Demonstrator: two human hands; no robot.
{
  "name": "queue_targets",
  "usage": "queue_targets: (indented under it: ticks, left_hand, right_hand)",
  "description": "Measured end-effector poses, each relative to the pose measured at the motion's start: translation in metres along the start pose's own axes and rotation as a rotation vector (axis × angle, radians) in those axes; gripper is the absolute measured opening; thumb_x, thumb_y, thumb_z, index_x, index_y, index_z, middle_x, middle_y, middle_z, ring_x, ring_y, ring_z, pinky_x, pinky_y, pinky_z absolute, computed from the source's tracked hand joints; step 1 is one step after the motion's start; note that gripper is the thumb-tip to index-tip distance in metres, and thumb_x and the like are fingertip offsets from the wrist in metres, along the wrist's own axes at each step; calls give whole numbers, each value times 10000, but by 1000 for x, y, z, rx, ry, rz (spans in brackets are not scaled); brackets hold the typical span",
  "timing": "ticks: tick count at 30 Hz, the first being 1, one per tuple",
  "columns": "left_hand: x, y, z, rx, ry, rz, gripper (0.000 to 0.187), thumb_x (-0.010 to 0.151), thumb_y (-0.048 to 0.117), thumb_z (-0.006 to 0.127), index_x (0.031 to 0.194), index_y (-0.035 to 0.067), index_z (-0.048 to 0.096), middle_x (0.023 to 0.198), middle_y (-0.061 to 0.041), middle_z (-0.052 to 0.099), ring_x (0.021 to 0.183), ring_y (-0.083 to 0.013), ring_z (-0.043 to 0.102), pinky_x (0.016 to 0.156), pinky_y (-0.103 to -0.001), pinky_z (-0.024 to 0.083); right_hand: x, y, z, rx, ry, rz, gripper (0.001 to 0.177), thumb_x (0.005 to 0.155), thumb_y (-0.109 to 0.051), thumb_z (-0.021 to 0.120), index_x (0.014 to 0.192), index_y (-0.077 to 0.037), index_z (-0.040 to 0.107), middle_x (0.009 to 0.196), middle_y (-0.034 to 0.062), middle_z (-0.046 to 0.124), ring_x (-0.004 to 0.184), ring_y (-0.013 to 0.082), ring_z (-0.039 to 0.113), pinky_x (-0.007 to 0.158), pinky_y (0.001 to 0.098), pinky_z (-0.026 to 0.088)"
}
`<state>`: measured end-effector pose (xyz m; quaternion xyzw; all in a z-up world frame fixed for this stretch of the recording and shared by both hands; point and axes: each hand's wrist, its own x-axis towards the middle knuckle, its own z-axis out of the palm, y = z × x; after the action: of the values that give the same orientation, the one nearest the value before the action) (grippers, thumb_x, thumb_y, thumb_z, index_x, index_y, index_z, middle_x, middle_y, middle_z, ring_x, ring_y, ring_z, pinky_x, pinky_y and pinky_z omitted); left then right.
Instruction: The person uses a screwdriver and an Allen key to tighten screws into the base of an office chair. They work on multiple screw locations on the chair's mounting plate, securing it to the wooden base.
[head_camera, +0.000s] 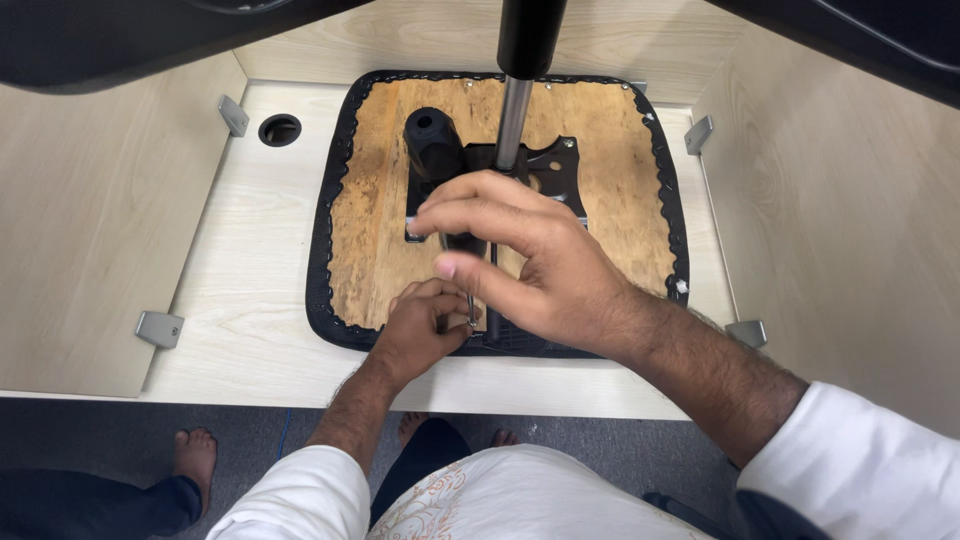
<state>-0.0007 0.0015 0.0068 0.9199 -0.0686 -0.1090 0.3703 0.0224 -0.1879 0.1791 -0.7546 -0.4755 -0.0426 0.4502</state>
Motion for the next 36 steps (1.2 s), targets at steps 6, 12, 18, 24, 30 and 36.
queue_targets:
  ticks: [6,12,18,24,30,36]
  left_hand:
    - [-5,2,11,24,176,127,191,824,239,827,996,170,779,1128,40,673,1182,-166,558,1108,-406,354]
    - [-4,-3,20,34,241,141,114,841,215,811,935,156,783,1094,48,694,1171,-159,585,1116,-412,358]
    - [-1,-5,14,22,189,131,168,812,207,825,952,142,760,1104,30,686,1176,-176,581,1101,-422,363]
    - [-1,-3,10,30,164,139,215,812,220,827,1001,147,754,1122,25,670,1166,-178,582,1094,-415,376]
    - [-2,-1,10,48,136,98,188,838,242,823,992,158,758,1103,32,663,1155,-168,581,1101,-411,377]
    - [-2,2,10,40,136,106,178,828,244,826,991,188,781,1110,39,659,1190,-167,554,1123,-421,343]
  right_hand:
    - [-3,6,4,-73,29,27,286,1048,-187,684,1330,-137,679,1193,52,570,1098,131,616,963,268,596]
    - [-7,9,6,-80,67,41,258,1062,-197,675,1312,-132,667,1206,53,567,1135,128,610,984,270,578]
    - [-4,8,4,-34,103,66,306,1108,-215,582,1394,-118,628,1179,44,564,1106,119,605,983,281,572]
    - [-2,4,6,-87,96,24,283,1067,-253,597,1307,-104,624,1109,78,533,1053,145,587,945,290,558]
    - [1,8,4,-68,52,80,288,1102,-257,606,1358,-133,654,1142,22,615,1074,105,648,965,266,592]
    - [1,5,0,-47,82,73,388,1059,-258,575,1412,-96,574,1173,47,606,1117,123,623,1009,282,571]
